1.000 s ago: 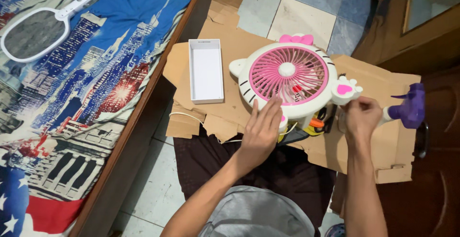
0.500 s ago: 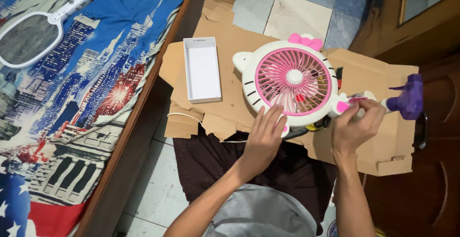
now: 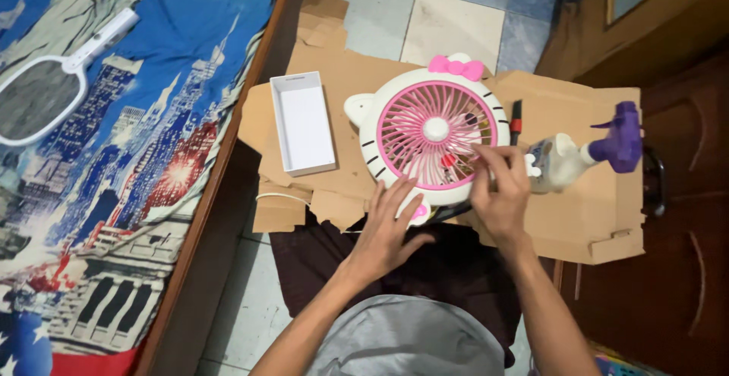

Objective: The person assembles a small decorative fan by attaching pink plastic parts to the fan housing. They use an orange marker to apply adhesive to the attachment points, then press the pink pieces into place. The fan is placed on a cardboard surface during assembly.

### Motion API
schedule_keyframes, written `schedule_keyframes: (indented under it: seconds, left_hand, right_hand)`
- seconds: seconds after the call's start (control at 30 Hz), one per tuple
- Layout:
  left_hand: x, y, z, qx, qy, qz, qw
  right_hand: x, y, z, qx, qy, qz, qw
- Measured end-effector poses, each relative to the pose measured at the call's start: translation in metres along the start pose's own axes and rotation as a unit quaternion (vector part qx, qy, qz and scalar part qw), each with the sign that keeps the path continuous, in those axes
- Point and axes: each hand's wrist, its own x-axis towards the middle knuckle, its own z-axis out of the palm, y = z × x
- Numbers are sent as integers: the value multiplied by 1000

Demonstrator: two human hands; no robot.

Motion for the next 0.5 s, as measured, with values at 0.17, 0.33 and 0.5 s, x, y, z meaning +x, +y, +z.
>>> schedule_keyframes:
  seconds: [0.17,0.33,0.5]
  left_hand:
    - [7,6,-18,-52,55,-59,995]
    - [37,-24,-25,-371,70,-267,887]
    - [51,-55,-30,-494,96,-265,822]
  right_hand:
    - [1,-25,4,79,-49,30,995]
    - [13,-46,17,166,-134,60,975]
    - [19,-42,40,150,-140,-8,979]
